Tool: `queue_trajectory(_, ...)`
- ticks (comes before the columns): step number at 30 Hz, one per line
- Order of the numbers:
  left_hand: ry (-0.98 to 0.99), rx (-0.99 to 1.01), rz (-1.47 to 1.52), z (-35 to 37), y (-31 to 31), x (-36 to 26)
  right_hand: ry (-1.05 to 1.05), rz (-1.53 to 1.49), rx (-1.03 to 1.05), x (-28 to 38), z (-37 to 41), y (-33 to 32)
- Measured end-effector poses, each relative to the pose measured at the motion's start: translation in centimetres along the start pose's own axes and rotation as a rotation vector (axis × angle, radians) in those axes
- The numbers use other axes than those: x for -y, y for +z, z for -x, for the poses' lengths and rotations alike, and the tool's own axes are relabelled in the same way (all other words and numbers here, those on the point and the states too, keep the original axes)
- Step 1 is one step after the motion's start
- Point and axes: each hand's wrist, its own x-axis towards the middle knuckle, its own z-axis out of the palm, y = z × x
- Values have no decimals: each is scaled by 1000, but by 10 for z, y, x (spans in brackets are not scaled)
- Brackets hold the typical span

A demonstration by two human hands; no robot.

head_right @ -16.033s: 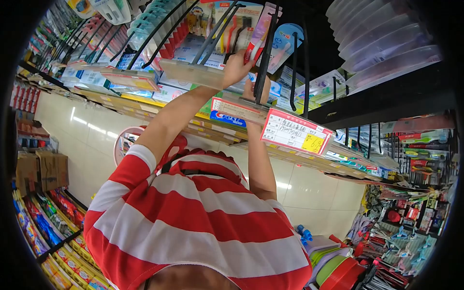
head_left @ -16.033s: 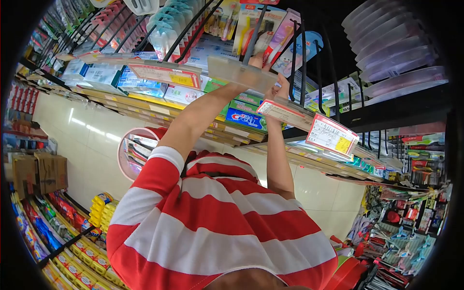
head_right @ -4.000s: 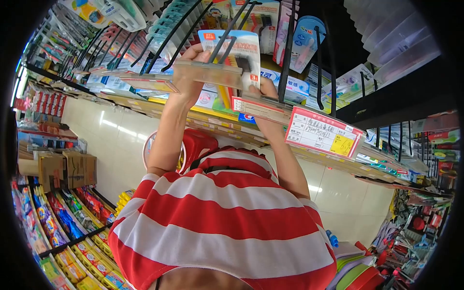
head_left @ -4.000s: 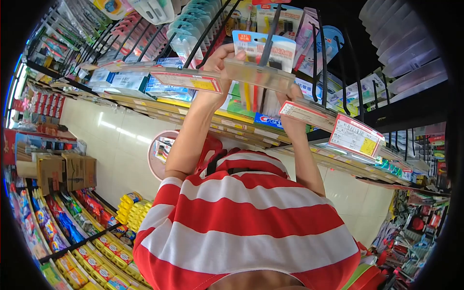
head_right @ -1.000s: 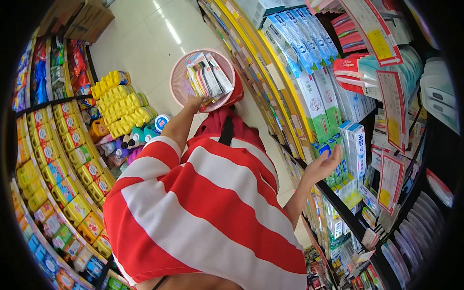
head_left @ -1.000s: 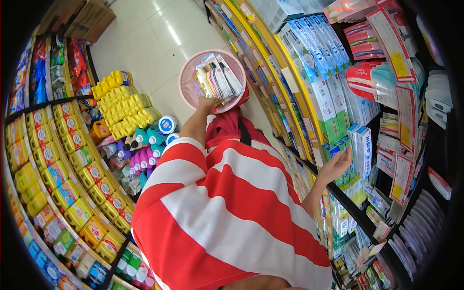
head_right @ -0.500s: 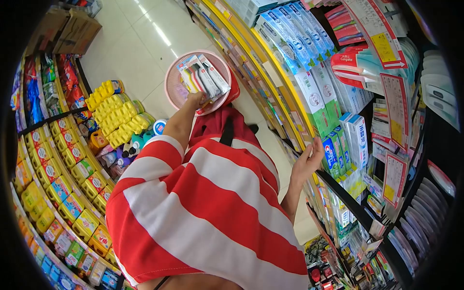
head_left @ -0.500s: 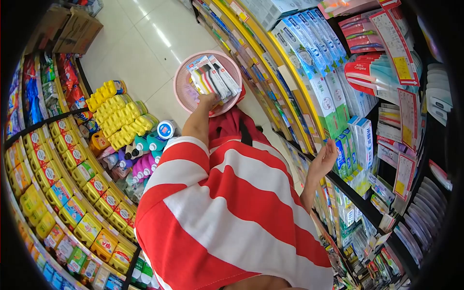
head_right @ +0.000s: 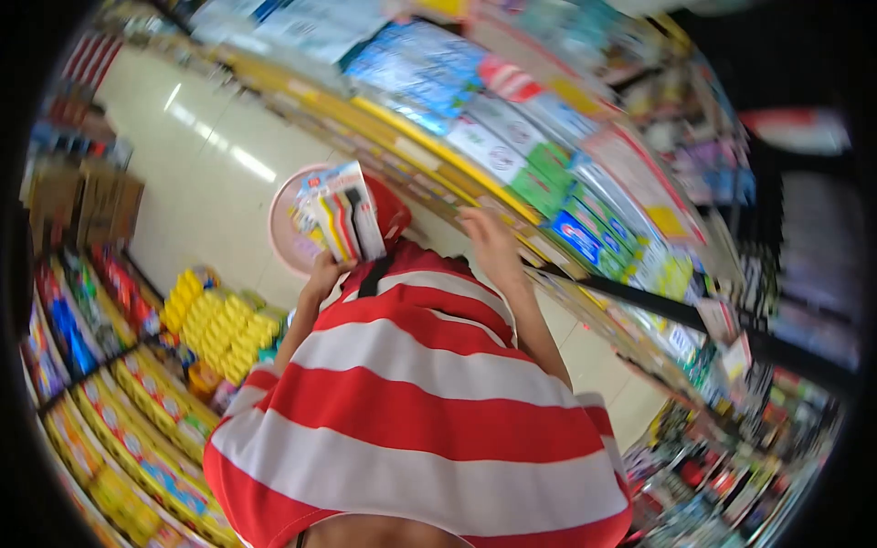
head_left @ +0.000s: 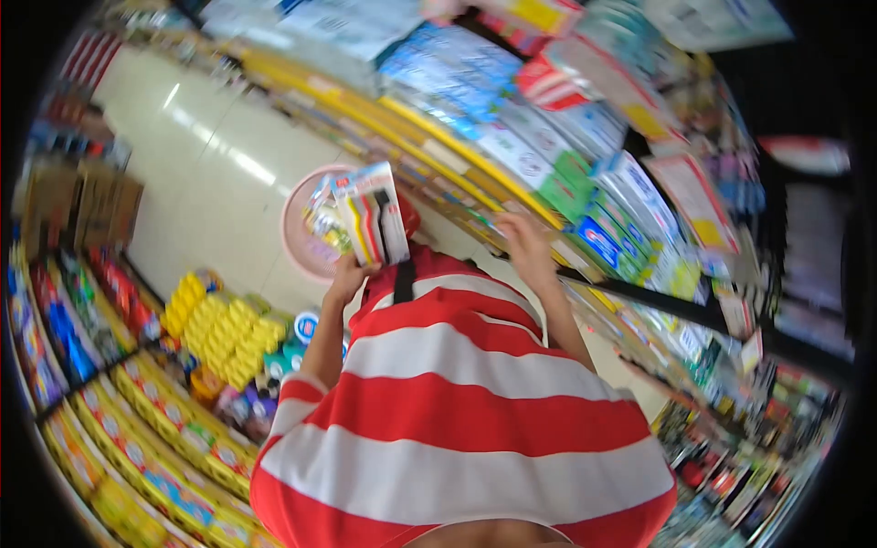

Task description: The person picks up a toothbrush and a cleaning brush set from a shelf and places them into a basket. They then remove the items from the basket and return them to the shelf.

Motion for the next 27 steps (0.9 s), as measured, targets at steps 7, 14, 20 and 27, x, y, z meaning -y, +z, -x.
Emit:
queue_trajectory(7,185,372,-328,-8,84,-93,319,-123,171,33,0,-23)
queue_trajectory(14,304,594,-540,4,169,-183,373,-622,-225,16,25,-70)
queue_trajectory(20,361,767,-323,0,235,-196,248,-588,-482,24,50,-126)
queue_trajectory(27,515,717,-217,10,274,-200,132,-380,-714,55,68,-169)
